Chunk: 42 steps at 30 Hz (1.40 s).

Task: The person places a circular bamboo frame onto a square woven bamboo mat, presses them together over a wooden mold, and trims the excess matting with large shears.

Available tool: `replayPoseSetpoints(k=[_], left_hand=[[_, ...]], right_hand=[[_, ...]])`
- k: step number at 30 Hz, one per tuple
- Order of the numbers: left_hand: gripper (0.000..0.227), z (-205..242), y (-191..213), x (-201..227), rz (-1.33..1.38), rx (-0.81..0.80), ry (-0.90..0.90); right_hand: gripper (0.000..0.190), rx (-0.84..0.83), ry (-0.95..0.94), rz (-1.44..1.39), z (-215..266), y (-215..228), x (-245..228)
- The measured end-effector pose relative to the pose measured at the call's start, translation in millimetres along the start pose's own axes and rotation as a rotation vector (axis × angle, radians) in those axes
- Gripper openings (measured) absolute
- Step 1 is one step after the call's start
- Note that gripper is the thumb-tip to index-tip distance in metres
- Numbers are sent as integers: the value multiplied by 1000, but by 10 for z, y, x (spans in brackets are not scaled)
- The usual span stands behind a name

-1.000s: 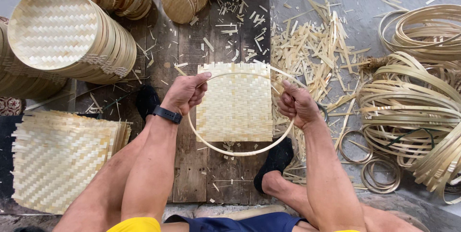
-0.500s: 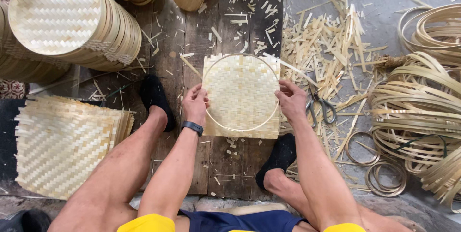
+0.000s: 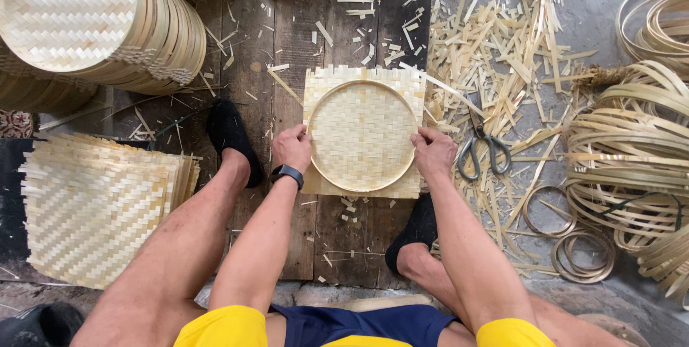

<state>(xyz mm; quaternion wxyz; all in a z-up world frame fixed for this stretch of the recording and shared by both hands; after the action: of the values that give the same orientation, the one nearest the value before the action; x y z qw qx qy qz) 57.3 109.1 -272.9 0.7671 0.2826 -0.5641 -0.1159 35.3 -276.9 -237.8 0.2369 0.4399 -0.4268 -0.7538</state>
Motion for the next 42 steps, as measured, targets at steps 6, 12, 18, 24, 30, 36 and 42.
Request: replayPoseSetpoints(k=[6,12,18,24,30,36,42], left_hand=[[29,30,82,39,161,26,167],[24,-56,53,-40,121,-7,186],[23,-122,-23,-257,199,-4,220],[29,-148,-57,-373,422,-17,249],[22,-66,-58,-441,295,-10,177],[24,-127,-67,-488,372,-23,226],[31,-257,35,47,2,-168,200]], right_hand=[[27,7,-13,25,-39,5,22],[28,-35,-80,-23,-51,-42,49],[28,-5,-13,-18,-81,-77,117],[28,-12,24,1,-146,-136,139],[29,-67,-18,-15,-155,-174,201],[31,-101,44,-25,-258,-162,197],[44,81,463,213,295,63,-637]])
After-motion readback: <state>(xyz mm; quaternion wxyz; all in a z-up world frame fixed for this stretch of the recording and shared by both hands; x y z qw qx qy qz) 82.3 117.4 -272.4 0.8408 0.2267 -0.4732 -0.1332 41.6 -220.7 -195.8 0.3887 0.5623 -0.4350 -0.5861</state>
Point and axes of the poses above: each hand's wrist, its own z-axis away from the middle knuckle, its own y-axis out of the back of the hand, x = y × z, the point moved 9 cm from there along -z, towards the middle knuckle, and after that the axes turned 14 degrees about z, right-handed, at the moved point
